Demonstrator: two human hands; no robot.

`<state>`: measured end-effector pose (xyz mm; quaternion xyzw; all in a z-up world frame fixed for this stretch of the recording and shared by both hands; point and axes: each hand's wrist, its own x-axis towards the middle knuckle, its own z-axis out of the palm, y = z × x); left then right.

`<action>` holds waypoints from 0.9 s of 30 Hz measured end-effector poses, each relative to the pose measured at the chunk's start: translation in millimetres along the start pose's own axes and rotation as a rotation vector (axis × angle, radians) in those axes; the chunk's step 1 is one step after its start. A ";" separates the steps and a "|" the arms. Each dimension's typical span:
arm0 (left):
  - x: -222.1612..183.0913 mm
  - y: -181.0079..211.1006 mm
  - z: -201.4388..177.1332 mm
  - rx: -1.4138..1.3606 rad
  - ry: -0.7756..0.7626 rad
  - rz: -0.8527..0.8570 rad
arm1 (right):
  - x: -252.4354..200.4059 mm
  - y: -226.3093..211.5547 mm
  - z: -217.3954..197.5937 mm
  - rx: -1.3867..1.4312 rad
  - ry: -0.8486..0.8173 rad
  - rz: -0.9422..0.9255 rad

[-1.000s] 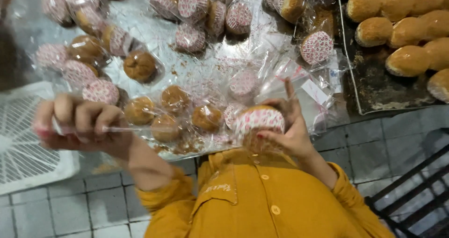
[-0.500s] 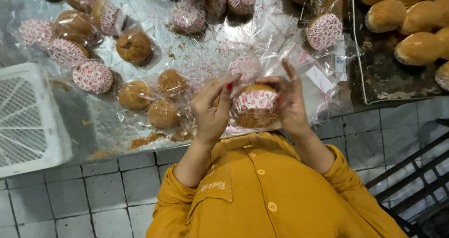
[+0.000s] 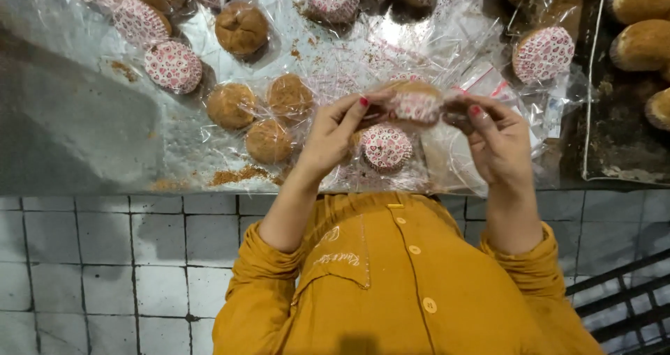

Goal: The person is individually wrapping buns in clear plastic bags at a bakery production area.

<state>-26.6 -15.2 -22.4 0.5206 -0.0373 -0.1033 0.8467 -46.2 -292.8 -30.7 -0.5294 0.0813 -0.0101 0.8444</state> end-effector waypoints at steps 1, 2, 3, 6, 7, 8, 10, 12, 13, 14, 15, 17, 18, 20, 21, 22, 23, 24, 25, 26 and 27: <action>2.1 12.2 2.1 0.061 -0.038 -0.039 | 4.3 -5.1 -2.0 -0.032 -0.137 -0.016; 4.5 23.1 5.1 0.119 -0.081 -0.083 | 6.7 -10.9 -5.4 -0.066 -0.267 -0.033; 0.6 28.4 4.8 0.113 -0.084 -0.089 | 3.2 -13.2 -4.9 -0.070 -0.261 -0.030; -12.2 25.3 0.9 0.050 0.084 -0.349 | -13.9 -12.5 -7.5 -0.100 -0.153 0.094; -19.5 13.3 -4.0 0.208 0.024 -0.239 | -19.5 -7.3 -8.4 -0.186 -0.135 0.161; -26.9 1.1 -8.8 0.359 -0.039 -0.126 | -25.7 -2.7 -9.3 -0.273 -0.113 0.232; -27.4 -8.0 -12.7 0.330 -0.028 -0.185 | -29.3 3.4 -18.8 -0.216 -0.062 0.294; -26.6 -23.5 -22.2 0.306 -0.007 -0.246 | -26.4 15.9 -26.4 -0.152 -0.018 0.359; -24.3 -34.8 -29.0 0.308 0.015 -0.314 | -21.4 24.4 -29.8 -0.195 -0.055 0.410; -20.6 -45.1 -36.5 0.314 0.042 -0.375 | -13.1 33.3 -32.6 -0.237 -0.100 0.457; -13.5 -63.6 -46.4 0.314 0.038 -0.385 | -7.5 47.5 -39.1 -0.234 -0.092 0.462; 2.5 -100.1 -66.5 0.338 0.030 -0.317 | 6.5 74.9 -51.5 -0.203 -0.088 0.392; 1.6 -114.4 -71.4 0.339 0.027 -0.316 | 8.7 79.6 -50.6 -0.202 -0.087 0.389; -2.3 -142.4 -81.8 0.309 0.084 -0.224 | 12.1 89.3 -47.6 -0.404 -0.084 0.229; -0.1 -142.9 -81.7 0.309 0.086 -0.224 | 11.5 93.0 -46.8 -0.404 -0.085 0.230; 2.9 -143.1 -82.2 0.412 0.127 -0.140 | 12.7 96.8 -45.3 -0.479 -0.071 0.170; 5.8 -142.8 -83.2 0.514 0.169 -0.056 | 13.9 100.8 -43.3 -0.553 -0.057 0.108; 8.8 -114.7 -69.6 0.515 0.176 -0.052 | 11.8 112.8 -52.1 -0.553 -0.065 0.108; 11.7 -86.3 -56.5 0.718 -0.005 0.092 | 9.7 125.0 -60.5 -0.576 -0.102 -0.064; 13.8 -57.9 -43.7 0.916 -0.186 0.238 | 8.3 137.5 -68.7 -0.594 -0.143 -0.237; 15.4 -55.0 -36.4 0.919 -0.174 0.239 | 3.6 131.9 -59.4 -0.593 -0.155 -0.237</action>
